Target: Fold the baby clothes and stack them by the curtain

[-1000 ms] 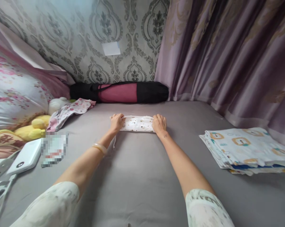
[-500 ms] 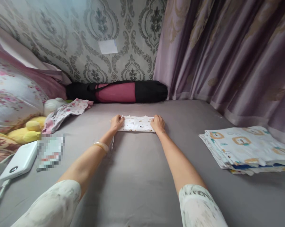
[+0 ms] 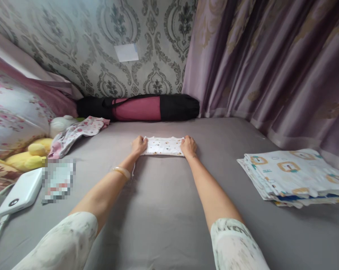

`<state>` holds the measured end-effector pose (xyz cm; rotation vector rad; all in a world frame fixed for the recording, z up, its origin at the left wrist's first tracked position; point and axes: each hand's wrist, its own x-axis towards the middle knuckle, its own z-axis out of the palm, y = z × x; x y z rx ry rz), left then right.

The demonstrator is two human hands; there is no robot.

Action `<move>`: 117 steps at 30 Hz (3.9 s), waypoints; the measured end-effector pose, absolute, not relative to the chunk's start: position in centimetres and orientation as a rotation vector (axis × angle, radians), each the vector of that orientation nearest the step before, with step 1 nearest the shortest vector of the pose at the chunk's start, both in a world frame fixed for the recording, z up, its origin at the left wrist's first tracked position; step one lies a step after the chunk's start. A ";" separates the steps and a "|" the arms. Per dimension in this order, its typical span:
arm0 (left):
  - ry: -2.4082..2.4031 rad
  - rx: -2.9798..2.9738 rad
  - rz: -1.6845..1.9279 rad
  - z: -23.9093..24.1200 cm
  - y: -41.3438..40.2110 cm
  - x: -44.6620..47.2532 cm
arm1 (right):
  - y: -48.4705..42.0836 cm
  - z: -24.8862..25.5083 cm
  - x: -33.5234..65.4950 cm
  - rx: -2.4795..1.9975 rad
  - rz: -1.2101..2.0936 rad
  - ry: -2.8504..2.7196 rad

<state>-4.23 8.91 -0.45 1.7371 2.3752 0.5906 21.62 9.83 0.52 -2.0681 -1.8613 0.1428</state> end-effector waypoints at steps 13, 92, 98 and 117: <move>2.294 2.068 0.781 1.8 6.2 -2.8 | 8.0 3.4 19.8 -1.920 0.022 -1.984; 2.108 2.130 0.298 -1.2 6.3 -3.0 | 7.0 0.0 18.2 -1.863 0.102 -2.301; 2.093 2.166 0.246 -1.1 6.5 -2.9 | 7.4 -0.1 18.2 -1.905 0.151 -2.327; 1.984 2.217 0.242 -1.0 4.0 -4.5 | 6.3 -0.1 19.4 -1.832 0.096 -2.414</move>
